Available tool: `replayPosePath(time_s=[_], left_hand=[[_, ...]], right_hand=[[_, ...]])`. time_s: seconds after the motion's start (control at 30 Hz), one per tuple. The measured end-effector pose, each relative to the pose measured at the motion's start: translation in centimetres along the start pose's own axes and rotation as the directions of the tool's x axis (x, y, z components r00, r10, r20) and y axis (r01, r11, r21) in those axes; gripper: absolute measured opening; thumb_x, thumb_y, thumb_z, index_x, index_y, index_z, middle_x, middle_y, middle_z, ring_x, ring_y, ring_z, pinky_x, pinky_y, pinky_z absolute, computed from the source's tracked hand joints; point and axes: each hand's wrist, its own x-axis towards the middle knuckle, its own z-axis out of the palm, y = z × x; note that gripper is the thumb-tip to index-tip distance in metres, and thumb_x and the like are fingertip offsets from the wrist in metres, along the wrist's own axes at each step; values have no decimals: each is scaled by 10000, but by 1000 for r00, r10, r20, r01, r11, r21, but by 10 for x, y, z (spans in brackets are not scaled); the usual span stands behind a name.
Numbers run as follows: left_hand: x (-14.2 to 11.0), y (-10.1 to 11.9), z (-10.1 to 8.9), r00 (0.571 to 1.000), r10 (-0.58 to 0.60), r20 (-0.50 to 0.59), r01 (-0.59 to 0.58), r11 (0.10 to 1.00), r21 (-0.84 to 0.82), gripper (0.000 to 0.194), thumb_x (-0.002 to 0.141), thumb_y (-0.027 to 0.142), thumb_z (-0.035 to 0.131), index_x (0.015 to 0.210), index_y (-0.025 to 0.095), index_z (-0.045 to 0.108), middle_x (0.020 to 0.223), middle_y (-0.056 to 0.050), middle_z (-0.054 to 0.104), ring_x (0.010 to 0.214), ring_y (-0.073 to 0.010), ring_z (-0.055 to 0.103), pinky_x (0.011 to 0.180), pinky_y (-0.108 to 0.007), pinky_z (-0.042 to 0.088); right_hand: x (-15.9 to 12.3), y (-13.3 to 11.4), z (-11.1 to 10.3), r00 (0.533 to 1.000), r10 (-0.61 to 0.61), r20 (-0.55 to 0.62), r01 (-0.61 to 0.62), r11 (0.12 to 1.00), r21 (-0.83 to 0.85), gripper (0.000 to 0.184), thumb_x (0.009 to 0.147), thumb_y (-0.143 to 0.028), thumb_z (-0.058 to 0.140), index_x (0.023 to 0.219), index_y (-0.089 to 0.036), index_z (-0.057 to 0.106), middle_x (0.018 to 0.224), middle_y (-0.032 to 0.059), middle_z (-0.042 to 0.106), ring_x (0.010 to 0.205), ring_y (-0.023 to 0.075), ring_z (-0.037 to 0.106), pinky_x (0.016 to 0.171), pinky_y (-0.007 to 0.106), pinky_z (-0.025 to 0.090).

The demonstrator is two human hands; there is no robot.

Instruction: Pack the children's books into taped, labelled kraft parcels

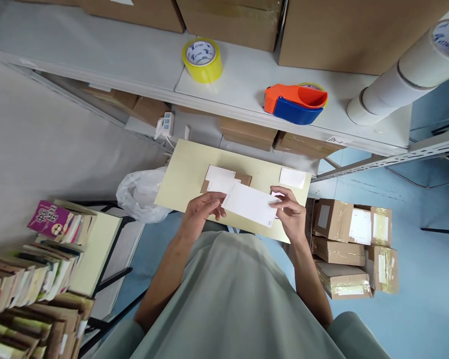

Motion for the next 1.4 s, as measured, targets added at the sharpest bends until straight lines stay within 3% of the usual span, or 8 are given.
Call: replayPosePath(time_s=[0.1, 0.23, 0.5, 0.73, 0.9, 1.07, 1.2, 1.4], left_hand=[[-5, 5, -2, 999, -30, 37, 28, 999, 44, 301, 846, 463, 804, 820, 163, 786, 712, -75, 732, 590, -172, 645, 535, -294, 476], [-13, 9, -3, 999, -38, 36, 34, 995, 97, 225, 819, 378, 781, 721, 178, 750, 701, -75, 742, 562, -157, 613, 513, -286, 447], [-21, 8, -13, 1000, -29, 9, 27, 987, 155, 159, 825, 325, 754, 742, 189, 750, 661, -55, 722, 581, -161, 623, 514, -280, 451], [-20, 3, -24, 999, 8, 44, -15, 989, 150, 163, 806, 343, 749, 710, 212, 746, 623, -51, 696, 551, -177, 605, 473, -295, 446], [-18, 7, -37, 996, 52, 77, -62, 987, 148, 134, 810, 331, 739, 744, 214, 733, 636, -43, 694, 541, -165, 592, 486, -298, 463], [-15, 15, -62, 983, 119, 137, -139, 979, 147, 153, 828, 341, 736, 756, 210, 705, 690, -42, 700, 592, -170, 624, 513, -292, 474], [-12, 18, -97, 959, 139, 246, -183, 969, 166, 210, 896, 403, 723, 820, 208, 702, 766, -41, 702, 680, -183, 659, 637, -322, 563], [-7, 26, -156, 902, 182, 391, -261, 952, 161, 232, 949, 417, 694, 849, 208, 694, 806, -30, 662, 743, -176, 641, 701, -305, 558]], right_hand=[[-2, -2, 0, 1000, -7, 10, 7, 1000, 0, 158, 952, -449, 817, 834, -346, 833, 1284, 52, 765, 1266, 296, 687, 1011, 492, 571], [-4, -4, 0, 999, -33, 27, 33, 999, -4, 145, 962, -439, 809, 848, -352, 832, 1283, 44, 769, 1257, 285, 696, 1033, 493, 566], [-7, -9, 7, 998, -52, 38, 53, 998, -17, 143, 949, -425, 821, 830, -346, 820, 1264, 32, 778, 1249, 272, 698, 1039, 481, 555], [-11, -16, 15, 1000, 1, 30, 1, 996, -93, 247, 928, -538, 819, 788, -336, 792, 1272, 52, 766, 1255, 304, 683, 1050, 524, 540], [-11, -14, 31, 997, 17, 77, -4, 984, -178, 194, 986, -441, 747, 837, -339, 818, 1335, 48, 742, 1332, 302, 641, 1090, 518, 517], [-13, -29, 76, 997, 31, 75, -2, 932, -363, 220, 1026, -314, 637, 962, -335, 847, 1239, 68, 732, 1228, 289, 641, 1089, 520, 502], [-18, -53, 141, 997, 19, 76, 10, 931, -365, 157, 983, -278, 715, 1047, -333, 847, 1008, 54, 698, 1025, 255, 651, 931, 445, 551], [-21, -58, 235, 990, 101, 102, -59, 935, -351, 80, 939, -330, 799, 1004, -323, 845, 941, 37, 707, 943, 228, 640, 767, 382, 559]])
